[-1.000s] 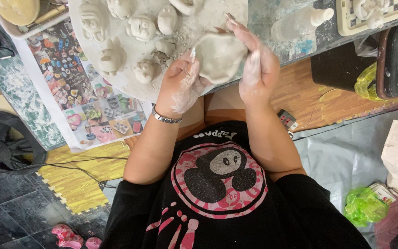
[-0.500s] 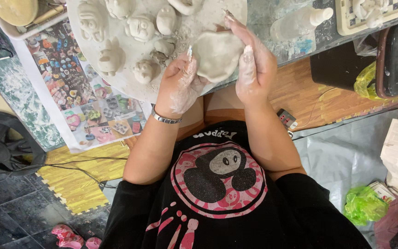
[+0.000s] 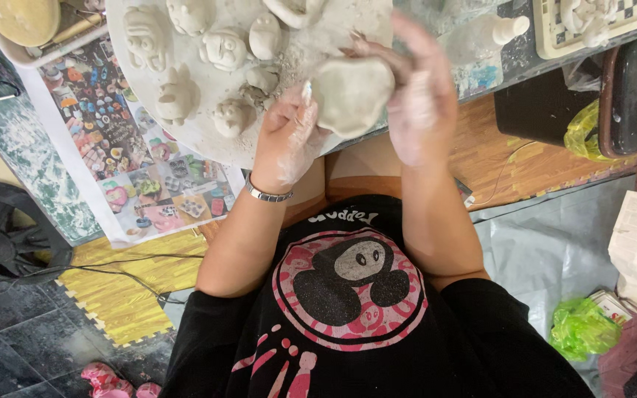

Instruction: The person shapes a lump of clay by hand into a small bowl-like form. They repeatedly press, smooth, and thin the walls while rotating the piece, then place it on a tray with other clay items.

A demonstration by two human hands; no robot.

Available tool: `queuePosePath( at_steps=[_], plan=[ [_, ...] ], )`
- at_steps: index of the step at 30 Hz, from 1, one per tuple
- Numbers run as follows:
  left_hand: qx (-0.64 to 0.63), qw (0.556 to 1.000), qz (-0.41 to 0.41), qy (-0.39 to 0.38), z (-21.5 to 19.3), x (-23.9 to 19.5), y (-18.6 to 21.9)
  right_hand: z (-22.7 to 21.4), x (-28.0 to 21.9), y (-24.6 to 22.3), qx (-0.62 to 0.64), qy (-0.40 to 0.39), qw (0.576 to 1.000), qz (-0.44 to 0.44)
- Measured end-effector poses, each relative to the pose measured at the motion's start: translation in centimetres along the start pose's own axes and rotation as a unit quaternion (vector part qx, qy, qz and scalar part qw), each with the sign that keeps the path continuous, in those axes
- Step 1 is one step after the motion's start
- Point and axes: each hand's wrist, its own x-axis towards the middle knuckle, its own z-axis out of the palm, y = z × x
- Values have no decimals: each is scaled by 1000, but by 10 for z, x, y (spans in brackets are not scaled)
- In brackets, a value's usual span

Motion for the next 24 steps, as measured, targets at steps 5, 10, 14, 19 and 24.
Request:
queuePosePath(
  at_steps=[5, 10, 14, 19, 24],
  plan=[
    [171, 983, -35, -55, 6, -3, 8, -4, 8, -34, -51, -58, 994, 70],
    [180, 980, -82, -23, 13, -3, 11, 5, 15, -59, -297, -82, 950, 45],
    [226, 970, -75, -43, 20, -3, 13, 17, 14, -71, -366, -78, 924, 72],
    [300, 951, -41, -62, 26, -1, 16, 20, 23, -67, -397, -106, 911, 17],
    [288, 954, -70, -52, 21, -4, 16, 10, 18, -55, -389, -106, 915, -11]
  ],
)
